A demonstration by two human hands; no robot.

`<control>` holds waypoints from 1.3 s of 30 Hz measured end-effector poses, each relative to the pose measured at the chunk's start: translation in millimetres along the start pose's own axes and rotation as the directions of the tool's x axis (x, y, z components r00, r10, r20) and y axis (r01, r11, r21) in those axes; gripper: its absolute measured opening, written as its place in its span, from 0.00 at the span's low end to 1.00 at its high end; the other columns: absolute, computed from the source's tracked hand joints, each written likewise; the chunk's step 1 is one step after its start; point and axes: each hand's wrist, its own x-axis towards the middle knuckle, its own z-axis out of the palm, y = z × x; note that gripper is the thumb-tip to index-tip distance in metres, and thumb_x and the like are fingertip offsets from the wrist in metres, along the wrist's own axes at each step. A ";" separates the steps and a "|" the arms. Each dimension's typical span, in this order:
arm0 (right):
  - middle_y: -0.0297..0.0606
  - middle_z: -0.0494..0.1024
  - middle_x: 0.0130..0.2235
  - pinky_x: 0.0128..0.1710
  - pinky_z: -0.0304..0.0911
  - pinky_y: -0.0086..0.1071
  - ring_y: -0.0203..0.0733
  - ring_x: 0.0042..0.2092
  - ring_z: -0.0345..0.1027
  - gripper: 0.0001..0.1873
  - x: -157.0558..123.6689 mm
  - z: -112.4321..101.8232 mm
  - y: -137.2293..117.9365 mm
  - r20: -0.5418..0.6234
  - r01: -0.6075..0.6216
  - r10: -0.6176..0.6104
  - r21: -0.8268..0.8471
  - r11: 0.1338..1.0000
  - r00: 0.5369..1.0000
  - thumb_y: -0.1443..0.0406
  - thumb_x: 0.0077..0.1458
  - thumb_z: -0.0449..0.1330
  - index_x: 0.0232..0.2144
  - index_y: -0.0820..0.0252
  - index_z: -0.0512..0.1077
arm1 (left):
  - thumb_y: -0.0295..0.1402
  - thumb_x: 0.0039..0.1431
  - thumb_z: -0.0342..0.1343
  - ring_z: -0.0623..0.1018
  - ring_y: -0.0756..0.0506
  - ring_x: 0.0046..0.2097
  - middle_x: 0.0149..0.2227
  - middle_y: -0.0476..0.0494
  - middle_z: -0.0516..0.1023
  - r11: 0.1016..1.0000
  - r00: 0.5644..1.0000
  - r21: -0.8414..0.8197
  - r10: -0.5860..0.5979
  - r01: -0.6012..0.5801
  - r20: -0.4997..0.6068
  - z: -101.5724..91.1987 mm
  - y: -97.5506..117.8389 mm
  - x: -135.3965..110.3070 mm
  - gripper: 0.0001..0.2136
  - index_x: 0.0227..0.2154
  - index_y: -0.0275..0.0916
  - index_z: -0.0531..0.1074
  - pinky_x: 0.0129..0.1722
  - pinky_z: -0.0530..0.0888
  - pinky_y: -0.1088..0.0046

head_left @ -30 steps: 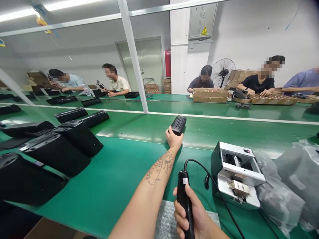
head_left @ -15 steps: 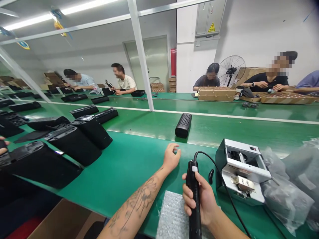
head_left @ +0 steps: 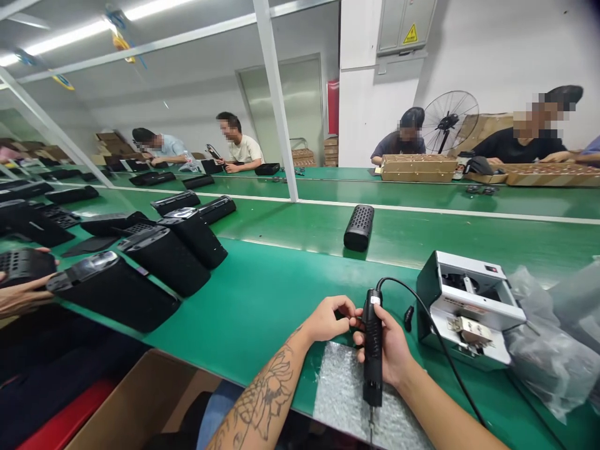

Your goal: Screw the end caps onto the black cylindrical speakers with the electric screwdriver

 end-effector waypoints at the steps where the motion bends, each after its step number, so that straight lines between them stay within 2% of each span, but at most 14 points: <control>1: 0.41 0.81 0.38 0.18 0.75 0.36 0.40 0.27 0.74 0.20 -0.8 0.3 -0.4 -0.006 0.001 -0.001 -0.004 1.000 1.000 0.51 0.71 0.58 0.46 0.62 0.77 | 0.27 0.46 0.59 0.76 0.48 0.37 0.34 0.47 0.79 1.000 1.000 0.003 -0.005 0.005 0.001 0.7 0.6 -0.5 0.10 0.35 0.35 0.78 0.42 0.72 0.73; 14: 0.44 0.82 0.38 0.18 0.77 0.38 0.46 0.32 0.79 0.19 -5.3 5.8 1.6 -0.070 0.003 -0.008 -0.063 0.998 0.998 0.53 0.72 0.57 0.48 0.64 0.76 | 0.28 0.45 0.61 0.74 0.49 0.35 0.31 0.48 0.79 0.998 0.997 0.025 -0.067 0.066 0.045 -5.2 0.5 -0.1 0.08 0.31 0.35 0.77 0.37 0.70 0.74; 20: 0.41 0.81 0.35 0.18 0.76 0.37 0.43 0.27 0.76 0.19 -4.6 5.7 2.2 -0.081 0.007 -0.013 -0.072 0.997 0.997 0.53 0.72 0.57 0.49 0.63 0.75 | 0.28 0.46 0.63 0.75 0.48 0.35 0.31 0.48 0.79 0.997 0.995 -0.009 -0.078 0.079 0.064 -5.7 -0.7 -0.2 0.07 0.30 0.35 0.77 0.38 0.71 0.74; 30: 0.40 0.80 0.34 0.18 0.74 0.36 0.40 0.25 0.72 0.18 -4.2 4.6 2.8 -0.085 -0.007 0.002 -0.063 0.998 0.996 0.53 0.72 0.57 0.46 0.64 0.75 | 0.27 0.46 0.64 0.76 0.48 0.35 0.32 0.47 0.80 0.997 0.995 -0.022 -0.071 0.073 0.074 -7.6 0.4 -0.3 0.05 0.29 0.35 0.77 0.40 0.72 0.73; 35: 0.39 0.79 0.34 0.19 0.74 0.36 0.39 0.25 0.71 0.17 -4.4 1.8 2.2 -0.073 -0.011 0.007 -0.050 0.999 0.997 0.54 0.71 0.58 0.45 0.63 0.76 | 0.26 0.46 0.61 0.77 0.48 0.36 0.33 0.46 0.82 0.997 0.995 0.002 -0.071 0.071 0.075 -7.8 -0.3 -0.4 0.06 0.30 0.35 0.78 0.40 0.72 0.74; 39: 0.36 0.76 0.32 0.19 0.73 0.36 0.37 0.25 0.68 0.16 -5.4 2.3 1.6 -0.059 -0.015 0.013 -0.038 0.999 0.998 0.54 0.71 0.59 0.45 0.63 0.76 | 0.23 0.44 0.58 0.75 0.49 0.33 0.29 0.48 0.80 0.995 0.994 0.055 -0.085 0.082 0.062 -4.3 -3.0 -0.4 0.05 0.27 0.35 0.77 0.36 0.70 0.75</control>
